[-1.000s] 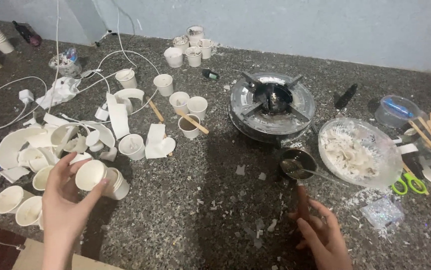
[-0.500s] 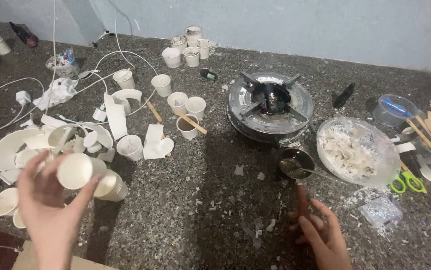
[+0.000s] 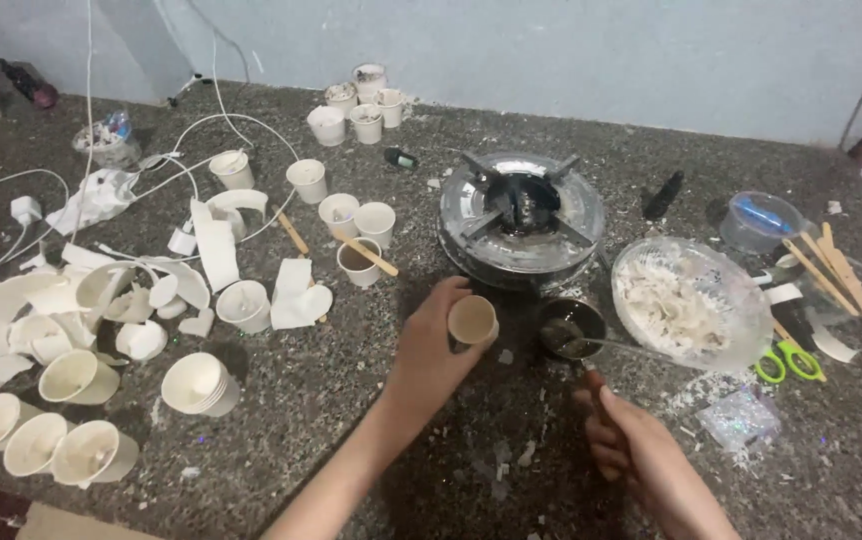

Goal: Adding wax flakes and pouring melted wax into a small container to create a decorated candle.

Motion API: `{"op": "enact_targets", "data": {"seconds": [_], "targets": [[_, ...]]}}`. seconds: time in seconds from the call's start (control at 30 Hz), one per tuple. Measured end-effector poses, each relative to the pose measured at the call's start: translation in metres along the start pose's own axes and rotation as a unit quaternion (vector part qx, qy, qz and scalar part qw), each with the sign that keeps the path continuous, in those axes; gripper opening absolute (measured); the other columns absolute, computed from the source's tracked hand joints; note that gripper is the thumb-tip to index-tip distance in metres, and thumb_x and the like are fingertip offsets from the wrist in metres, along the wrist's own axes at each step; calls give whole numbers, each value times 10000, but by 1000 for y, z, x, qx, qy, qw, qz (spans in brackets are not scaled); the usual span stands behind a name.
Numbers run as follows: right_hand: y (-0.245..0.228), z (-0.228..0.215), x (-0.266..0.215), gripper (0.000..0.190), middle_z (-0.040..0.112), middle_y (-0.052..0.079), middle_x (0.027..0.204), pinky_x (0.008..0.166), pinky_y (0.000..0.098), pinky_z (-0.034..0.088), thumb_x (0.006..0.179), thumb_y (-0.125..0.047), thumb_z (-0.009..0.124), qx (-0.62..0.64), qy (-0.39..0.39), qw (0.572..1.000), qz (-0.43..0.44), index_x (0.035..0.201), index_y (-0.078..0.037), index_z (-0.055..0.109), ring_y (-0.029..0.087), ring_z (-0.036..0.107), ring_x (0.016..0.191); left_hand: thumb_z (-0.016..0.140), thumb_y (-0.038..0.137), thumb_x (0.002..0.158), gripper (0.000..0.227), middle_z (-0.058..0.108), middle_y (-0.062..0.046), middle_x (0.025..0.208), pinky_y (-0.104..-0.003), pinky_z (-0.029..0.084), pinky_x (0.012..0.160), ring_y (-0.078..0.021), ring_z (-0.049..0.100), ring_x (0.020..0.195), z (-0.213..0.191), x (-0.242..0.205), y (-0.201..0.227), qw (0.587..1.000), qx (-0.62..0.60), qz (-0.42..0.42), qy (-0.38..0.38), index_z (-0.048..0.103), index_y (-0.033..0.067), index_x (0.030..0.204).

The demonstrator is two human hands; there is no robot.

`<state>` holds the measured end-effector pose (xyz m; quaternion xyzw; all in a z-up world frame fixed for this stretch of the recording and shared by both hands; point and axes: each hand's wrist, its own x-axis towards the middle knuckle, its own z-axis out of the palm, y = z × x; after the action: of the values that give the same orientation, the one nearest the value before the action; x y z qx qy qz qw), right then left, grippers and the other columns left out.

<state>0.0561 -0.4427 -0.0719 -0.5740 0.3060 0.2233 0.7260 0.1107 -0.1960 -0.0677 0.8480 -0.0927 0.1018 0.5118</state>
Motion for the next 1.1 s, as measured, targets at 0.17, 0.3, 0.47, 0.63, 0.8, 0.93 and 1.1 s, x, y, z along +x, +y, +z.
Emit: {"op": "enact_targets", "data": {"seconds": [0.17, 0.3, 0.47, 0.63, 0.8, 0.93, 1.1], "targets": [[5, -15, 8, 446, 219, -30, 668, 434, 252, 98, 1057, -424, 498, -14, 3, 1000, -20, 1211, -30, 640, 99, 170, 512, 779, 118, 855, 671, 615, -156, 1399, -512, 487, 986, -344, 591, 1301, 14, 10, 6, 998, 6, -21, -57, 453, 112, 1442], [13, -23, 18, 443, 201, -28, 666, 424, 265, 97, 1055, -446, 486, -42, 3, 998, -51, 1157, -36, 620, 105, 161, 510, 844, 127, 792, 791, 537, -161, 1443, -513, 441, 1034, -353, 507, 1334, 14, 6, 10, 997, 60, -13, -56, 428, 88, 1464], [23, -43, 28, 344, 235, -29, 649, 387, 258, 111, 1083, -354, 493, -33, -42, 995, -82, 1074, -34, 620, 93, 192, 485, 898, 273, 730, 644, 640, -23, 1174, -347, 481, 930, -219, 540, 1065, 6, -5, 95, 970, 206, 128, 18, 610, 65, 1267], [7, -39, -13, 570, 305, 74, 606, 456, 378, 142, 1093, -461, 492, -113, -39, 983, -141, 699, -67, 371, 198, 238, 503, 735, 322, 852, 637, 598, -158, 1405, -494, 394, 1064, -330, 526, 1290, 49, 8, 127, 943, 160, 236, -169, 561, 13, 1381], [-6, -41, -25, 518, 253, 30, 602, 425, 347, 69, 1089, -412, 548, -70, -38, 991, -107, 727, -77, 391, 158, 174, 481, 769, 229, 865, 161, 689, -34, 936, -498, 429, 956, -307, 603, 1007, 107, 42, 99, 910, 158, 360, -132, 718, 124, 977], [-32, -15, -58, 445, 195, 60, 687, 472, 343, 72, 1104, -352, 487, -58, 24, 997, -37, 1114, 64, 646, 183, 123, 542, 796, 95, 836, 116, 665, 17, 550, -480, 469, 1039, -195, 580, 608, 115, 54, 105, 905, 147, 380, -126, 777, 110, 722], [-18, -39, -26, 461, 250, 21, 581, 362, 314, 188, 1024, -375, 532, -126, -30, 984, -124, 1115, 35, 722, 164, 221, 441, 698, 215, 954, 107, 773, 9, 838, -312, 542, 849, -159, 658, 812, 46, 64, 137, 934, 160, 278, -154, 785, 155, 969]]}}
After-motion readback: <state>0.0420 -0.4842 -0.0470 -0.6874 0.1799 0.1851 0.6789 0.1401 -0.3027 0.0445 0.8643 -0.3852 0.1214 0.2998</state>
